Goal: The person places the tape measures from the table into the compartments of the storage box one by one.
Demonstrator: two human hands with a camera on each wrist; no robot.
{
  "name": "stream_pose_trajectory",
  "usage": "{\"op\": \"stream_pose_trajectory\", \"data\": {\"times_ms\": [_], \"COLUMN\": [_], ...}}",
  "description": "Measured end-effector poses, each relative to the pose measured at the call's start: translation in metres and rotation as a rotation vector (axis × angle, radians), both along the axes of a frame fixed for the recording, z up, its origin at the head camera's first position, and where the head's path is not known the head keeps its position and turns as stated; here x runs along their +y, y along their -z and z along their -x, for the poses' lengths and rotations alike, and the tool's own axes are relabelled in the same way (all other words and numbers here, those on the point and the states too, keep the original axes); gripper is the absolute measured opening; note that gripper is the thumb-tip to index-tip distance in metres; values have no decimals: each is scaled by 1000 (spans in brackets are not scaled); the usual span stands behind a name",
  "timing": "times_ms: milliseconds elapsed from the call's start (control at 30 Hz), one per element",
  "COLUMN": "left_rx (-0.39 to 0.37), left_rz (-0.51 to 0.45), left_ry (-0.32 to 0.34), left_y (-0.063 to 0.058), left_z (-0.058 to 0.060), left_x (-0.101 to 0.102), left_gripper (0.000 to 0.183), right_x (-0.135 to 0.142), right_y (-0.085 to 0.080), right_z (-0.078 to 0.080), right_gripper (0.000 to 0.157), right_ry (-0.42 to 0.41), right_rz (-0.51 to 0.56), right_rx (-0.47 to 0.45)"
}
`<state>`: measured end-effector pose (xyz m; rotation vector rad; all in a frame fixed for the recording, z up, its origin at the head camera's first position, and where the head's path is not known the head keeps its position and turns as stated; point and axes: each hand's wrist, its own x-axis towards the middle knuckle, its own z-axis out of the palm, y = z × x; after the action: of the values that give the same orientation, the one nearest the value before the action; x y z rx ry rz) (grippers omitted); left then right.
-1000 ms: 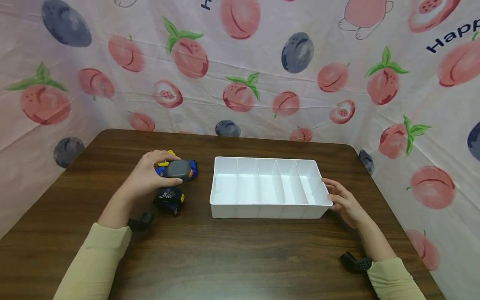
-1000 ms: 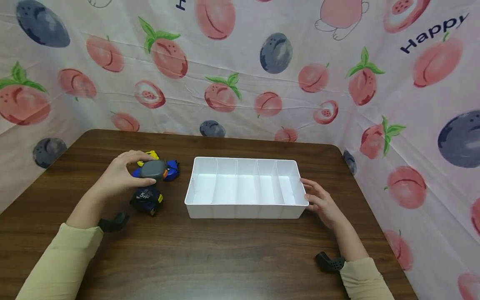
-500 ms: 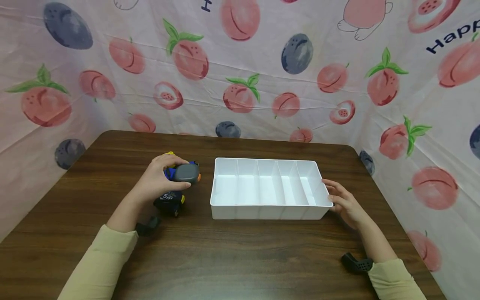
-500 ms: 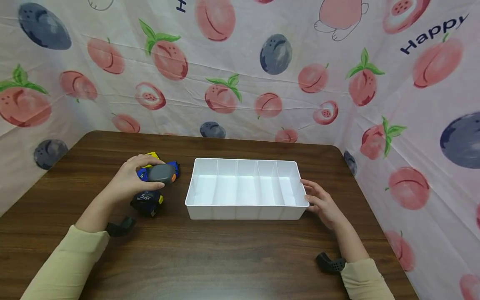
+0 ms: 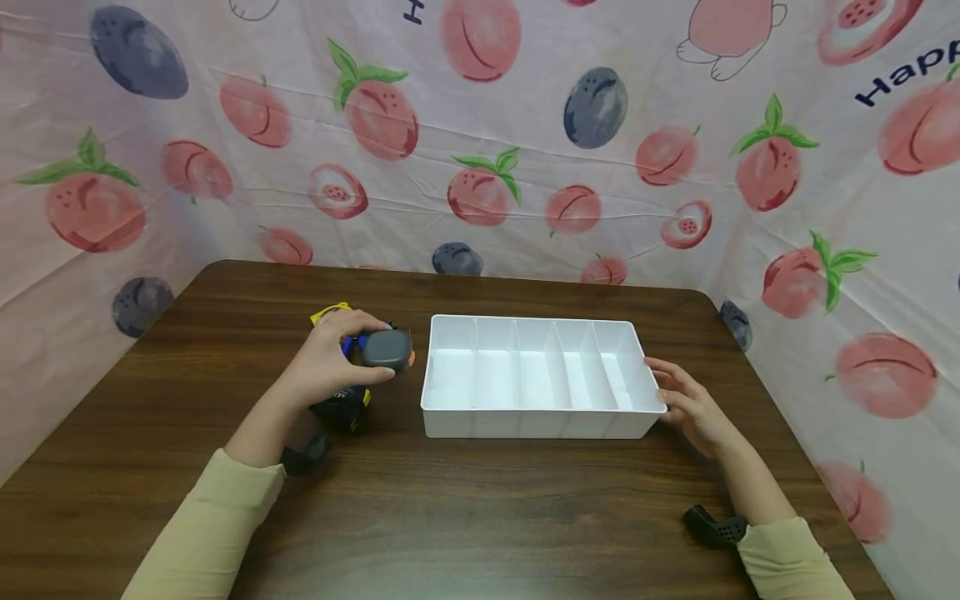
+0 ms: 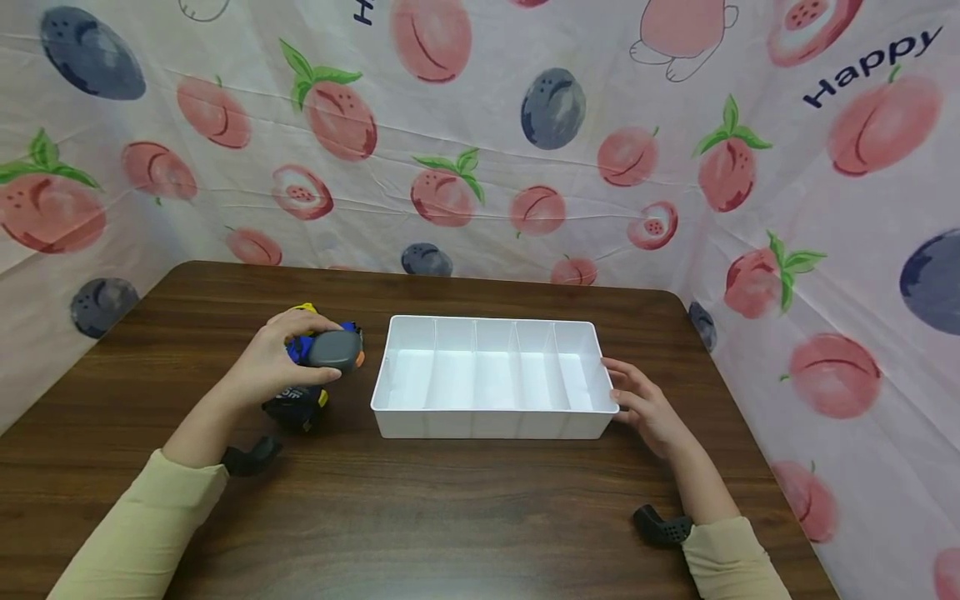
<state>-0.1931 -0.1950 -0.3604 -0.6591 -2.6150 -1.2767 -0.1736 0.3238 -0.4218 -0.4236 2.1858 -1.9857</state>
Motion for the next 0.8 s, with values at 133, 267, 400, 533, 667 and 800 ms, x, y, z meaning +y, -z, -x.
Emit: {"op": "stream_pose_trajectory", "data": {"times_ms": [133, 267, 400, 533, 667, 800], "left_rx": [13, 38, 39, 20, 19, 39], "left_rz": [2, 4, -1, 3, 8, 5], "left_ry": [9, 32, 60, 61, 62, 78], "left_y": [1, 1, 1, 2, 2, 3], "left_z": [0, 0, -1, -3, -5, -6], "left_x": [5, 10, 16, 21, 25, 30], "left_gripper": [52, 51, 51, 52, 53, 53], "right_x": [1, 2, 3, 3, 3, 3], "right_y": [0, 0, 0, 0, 0, 0], "right_z": [0, 0, 1, 0, 1, 1], "right_gripper": [40, 40, 40, 40, 40, 40], "right_ry": [-1, -10, -17, -13, -13, -25], "right_rz": [0, 14, 19, 13, 2, 3], "right_rx": [-1, 12, 20, 16, 21, 24]}}
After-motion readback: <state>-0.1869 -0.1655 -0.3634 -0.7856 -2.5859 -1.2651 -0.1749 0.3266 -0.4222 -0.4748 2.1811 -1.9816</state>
